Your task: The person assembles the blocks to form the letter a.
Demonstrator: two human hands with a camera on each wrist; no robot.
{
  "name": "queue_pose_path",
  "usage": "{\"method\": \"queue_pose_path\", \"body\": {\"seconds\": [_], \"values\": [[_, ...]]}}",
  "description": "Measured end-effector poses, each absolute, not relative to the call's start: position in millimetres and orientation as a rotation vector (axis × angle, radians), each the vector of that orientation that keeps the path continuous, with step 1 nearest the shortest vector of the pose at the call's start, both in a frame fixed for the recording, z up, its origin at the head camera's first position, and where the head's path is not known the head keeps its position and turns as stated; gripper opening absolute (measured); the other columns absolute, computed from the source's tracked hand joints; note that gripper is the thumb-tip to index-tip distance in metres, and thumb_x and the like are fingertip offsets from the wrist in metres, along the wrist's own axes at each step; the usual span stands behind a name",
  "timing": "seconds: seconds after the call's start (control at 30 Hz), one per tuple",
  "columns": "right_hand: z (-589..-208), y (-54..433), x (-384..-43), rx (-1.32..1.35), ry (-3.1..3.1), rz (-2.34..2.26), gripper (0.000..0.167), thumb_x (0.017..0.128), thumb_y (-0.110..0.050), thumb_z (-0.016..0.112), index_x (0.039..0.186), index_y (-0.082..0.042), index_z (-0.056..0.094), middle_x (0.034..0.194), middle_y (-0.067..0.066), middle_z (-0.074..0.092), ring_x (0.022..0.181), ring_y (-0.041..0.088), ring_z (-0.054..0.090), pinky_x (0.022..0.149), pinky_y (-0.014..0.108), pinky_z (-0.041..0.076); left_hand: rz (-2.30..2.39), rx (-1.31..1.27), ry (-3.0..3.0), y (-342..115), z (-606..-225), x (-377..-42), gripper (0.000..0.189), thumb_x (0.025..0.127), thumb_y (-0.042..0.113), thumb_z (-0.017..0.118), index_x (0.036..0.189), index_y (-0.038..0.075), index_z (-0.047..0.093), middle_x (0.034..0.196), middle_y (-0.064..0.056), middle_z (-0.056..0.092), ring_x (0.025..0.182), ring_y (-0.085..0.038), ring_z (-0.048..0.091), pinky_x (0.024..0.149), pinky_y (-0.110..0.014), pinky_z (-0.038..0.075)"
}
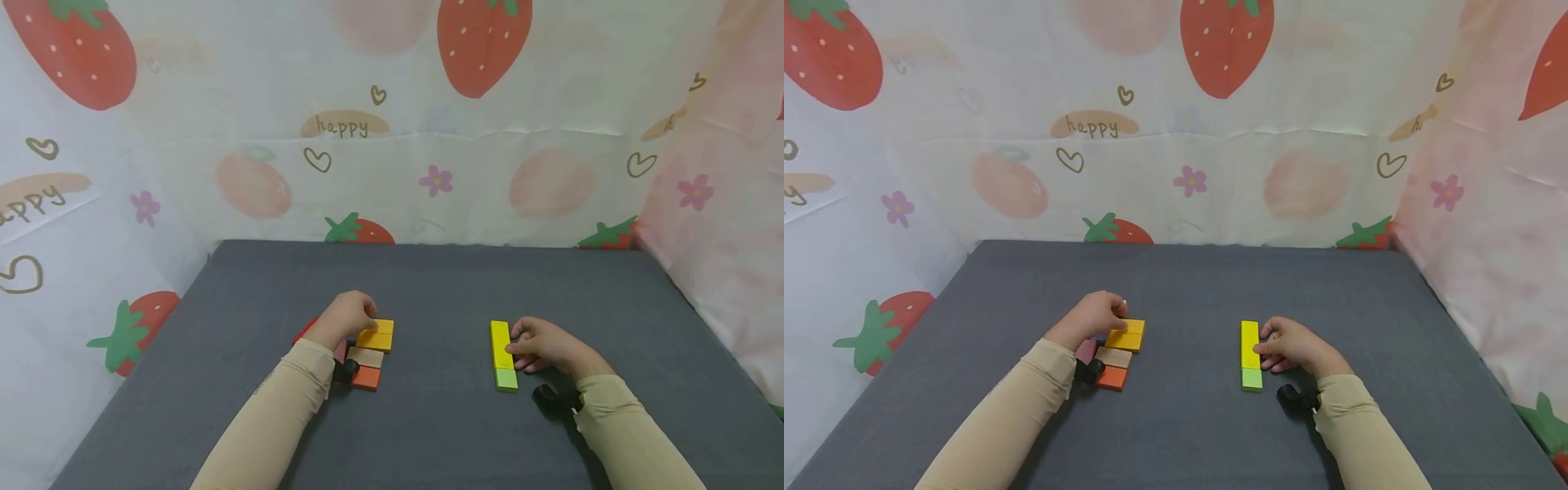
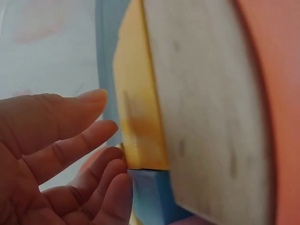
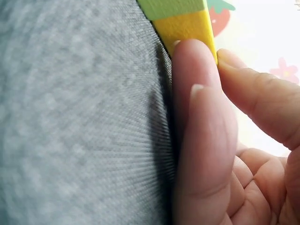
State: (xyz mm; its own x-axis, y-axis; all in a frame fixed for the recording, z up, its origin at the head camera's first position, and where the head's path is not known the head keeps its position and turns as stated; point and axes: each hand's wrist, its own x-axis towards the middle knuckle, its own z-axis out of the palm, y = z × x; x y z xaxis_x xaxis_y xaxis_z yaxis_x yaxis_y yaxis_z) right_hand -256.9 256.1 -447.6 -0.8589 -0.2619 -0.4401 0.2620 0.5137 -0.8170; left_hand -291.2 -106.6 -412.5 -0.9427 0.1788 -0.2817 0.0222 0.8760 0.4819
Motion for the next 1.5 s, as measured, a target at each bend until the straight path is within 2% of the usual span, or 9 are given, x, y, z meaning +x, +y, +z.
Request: {"method": "queue_pose_path", "body": {"seconds": [0.17, 0.37, 0.5, 0.77, 1.07, 1.33, 1.5], "values": [[-448.3, 255.4, -257.7, -0.002, 2.24, -1.326, 0.027, 0.092, -0.021, 0.067, 0.101, -0.002, 0.05, 0.079, 0.004, 0.063, 0.064, 0.014, 0.063, 0.06, 0.028, 0.055, 0.683, 0.136, 2.708, -108.7, -415.5, -293.0, 0.023, 0.087, 0.015, 0.073, 0.109, 0.009, 0.073, 0.118, -0.008, 0.068, 0.102, -0.022, 0.062, 0.089, -0.037, 0.054], [-447.7, 254.9, -257.9, 0.03, 2.24, -1.313, 0.023, 0.092, -0.021, 0.067, 0.097, -0.004, 0.052, 0.078, 0.004, 0.062, 0.064, 0.014, 0.063, 0.06, 0.028, 0.055, 0.635, 0.16, 2.695, -109.2, -417.7, -297.6, 0.026, 0.086, 0.013, 0.073, 0.112, 0.01, 0.073, 0.117, -0.007, 0.07, 0.104, -0.022, 0.063, 0.091, -0.037, 0.054], [-447.5, 254.9, -258.4, 0.052, 2.234, -1.302, 0.023, 0.092, -0.024, 0.067, 0.095, -0.005, 0.054, 0.079, 0.004, 0.061, 0.063, 0.013, 0.063, 0.06, 0.027, 0.054, 0.607, 0.2, 2.695, -109.0, -418.8, -300.2, 0.022, 0.086, 0.012, 0.073, 0.108, 0.009, 0.074, 0.116, -0.007, 0.07, 0.097, -0.021, 0.064, 0.089, -0.037, 0.054], [-445.7, 254.7, -258.0, 0.057, 2.22, -1.303, 0.02, 0.094, -0.024, 0.064, 0.093, -0.006, 0.055, 0.078, 0.004, 0.06, 0.06, 0.011, 0.062, 0.059, 0.025, 0.054, 0.578, 0.232, 2.693, -107.4, -416.8, -301.3, 0.009, 0.086, 0.009, 0.072, 0.095, 0.011, 0.072, 0.096, -0.004, 0.068, 0.083, -0.019, 0.059, 0.083, -0.037, 0.054], [-446.2, 255.1, -257.0, 0.038, 2.211, -1.32, 0.019, 0.094, -0.022, 0.065, 0.093, -0.006, 0.055, 0.076, 0.003, 0.059, 0.06, 0.011, 0.06, 0.058, 0.025, 0.053, 0.548, 0.299, 2.717, -108.5, -417.8, -300.7, 0.012, 0.085, 0.01, 0.074, 0.087, 0.013, 0.063, 0.09, -0.003, 0.063, 0.08, -0.02, 0.055, 0.075, -0.032, 0.05], [-448.8, 255.1, -258.4, 0.039, 2.216, -1.319, 0.02, 0.093, -0.021, 0.066, 0.095, -0.005, 0.054, 0.077, 0.004, 0.059, 0.061, 0.012, 0.06, 0.059, 0.025, 0.053, 0.554, 0.316, 2.71, -110.3, -418.7, -299.5, 0.008, 0.086, 0.01, 0.072, 0.092, 0.013, 0.067, 0.094, -0.003, 0.065, 0.082, -0.019, 0.056, 0.078, -0.032, 0.052], [-447.5, 255.0, -259.0, 0.052, 2.22, -1.316, 0.019, 0.093, -0.02, 0.065, 0.094, -0.005, 0.053, 0.076, 0.003, 0.058, 0.061, 0.012, 0.061, 0.059, 0.025, 0.053, 0.555, 0.318, 2.703, -107.3, -417.1, -300.3, 0.008, 0.086, 0.008, 0.071, 0.086, 0.011, 0.064, 0.088, -0.004, 0.063, 0.079, -0.019, 0.055, 0.074, -0.031, 0.05]]}}
